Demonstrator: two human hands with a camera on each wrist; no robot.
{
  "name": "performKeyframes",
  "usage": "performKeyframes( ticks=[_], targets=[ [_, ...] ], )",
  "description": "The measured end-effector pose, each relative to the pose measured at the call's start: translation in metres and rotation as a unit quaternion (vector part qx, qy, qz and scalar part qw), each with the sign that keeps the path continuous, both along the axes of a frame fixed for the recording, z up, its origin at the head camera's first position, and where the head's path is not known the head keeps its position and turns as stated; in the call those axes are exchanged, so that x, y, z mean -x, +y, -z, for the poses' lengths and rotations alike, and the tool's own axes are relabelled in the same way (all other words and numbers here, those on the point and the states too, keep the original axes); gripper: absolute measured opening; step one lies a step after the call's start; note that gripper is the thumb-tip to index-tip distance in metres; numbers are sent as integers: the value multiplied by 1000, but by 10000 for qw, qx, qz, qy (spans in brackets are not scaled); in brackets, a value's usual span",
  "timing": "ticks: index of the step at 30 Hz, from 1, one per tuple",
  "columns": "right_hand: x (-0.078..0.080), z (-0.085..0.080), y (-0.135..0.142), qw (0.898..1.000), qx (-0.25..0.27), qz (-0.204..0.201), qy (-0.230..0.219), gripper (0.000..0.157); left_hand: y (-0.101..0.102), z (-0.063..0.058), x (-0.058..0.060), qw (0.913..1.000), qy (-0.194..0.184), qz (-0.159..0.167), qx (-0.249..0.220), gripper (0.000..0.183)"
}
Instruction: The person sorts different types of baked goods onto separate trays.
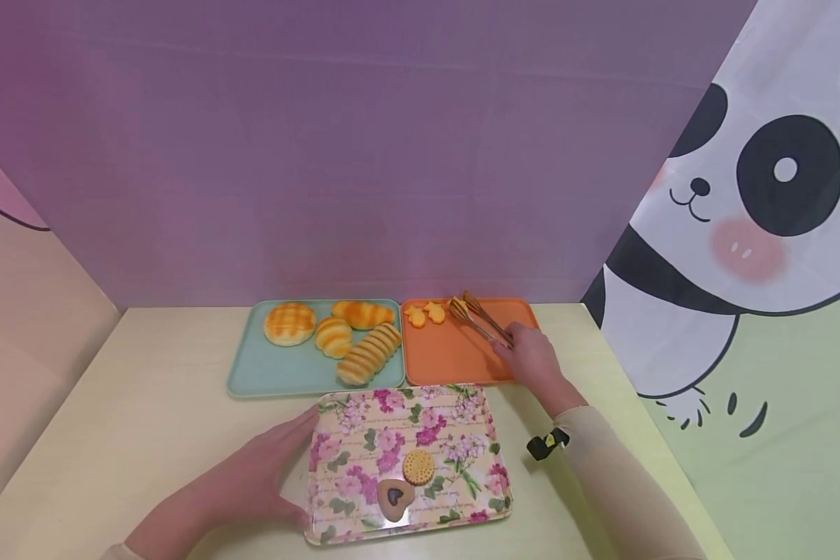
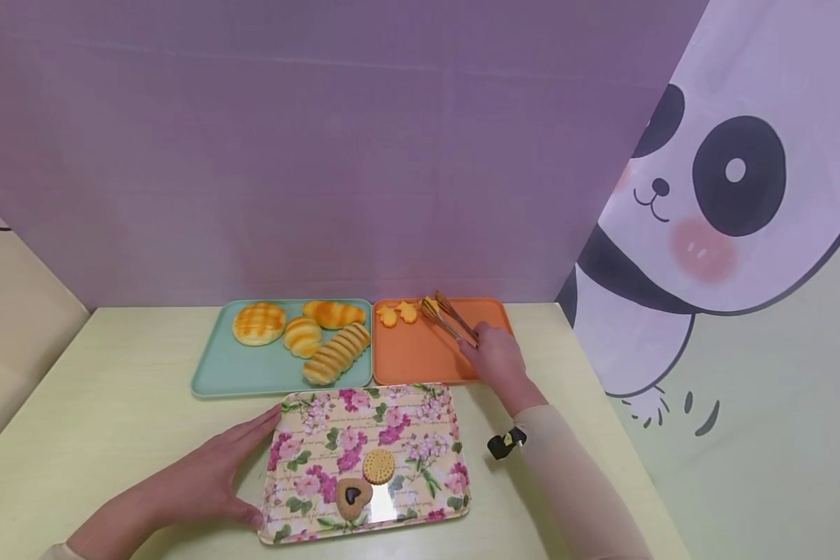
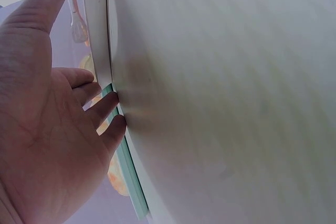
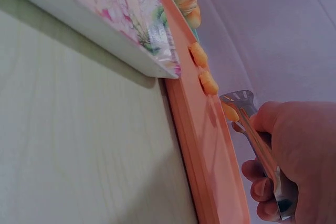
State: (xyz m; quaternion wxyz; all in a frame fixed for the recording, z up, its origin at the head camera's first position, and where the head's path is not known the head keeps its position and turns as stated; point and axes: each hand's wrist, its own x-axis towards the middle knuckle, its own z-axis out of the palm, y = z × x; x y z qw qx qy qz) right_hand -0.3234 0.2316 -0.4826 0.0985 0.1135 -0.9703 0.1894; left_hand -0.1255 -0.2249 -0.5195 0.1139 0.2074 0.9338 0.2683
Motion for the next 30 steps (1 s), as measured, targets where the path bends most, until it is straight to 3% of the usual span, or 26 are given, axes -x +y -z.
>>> performKeyframes(
  ticks=[19, 30],
  targets=[
    [3, 12, -10, 9994, 222, 136, -206, 34, 1, -7, -3, 10000, -33, -2, -85, 149],
    [0, 9, -13, 9993, 215, 167, -260, 32, 1, -5, -3, 10000, 36, 13, 18, 151]
  ],
)
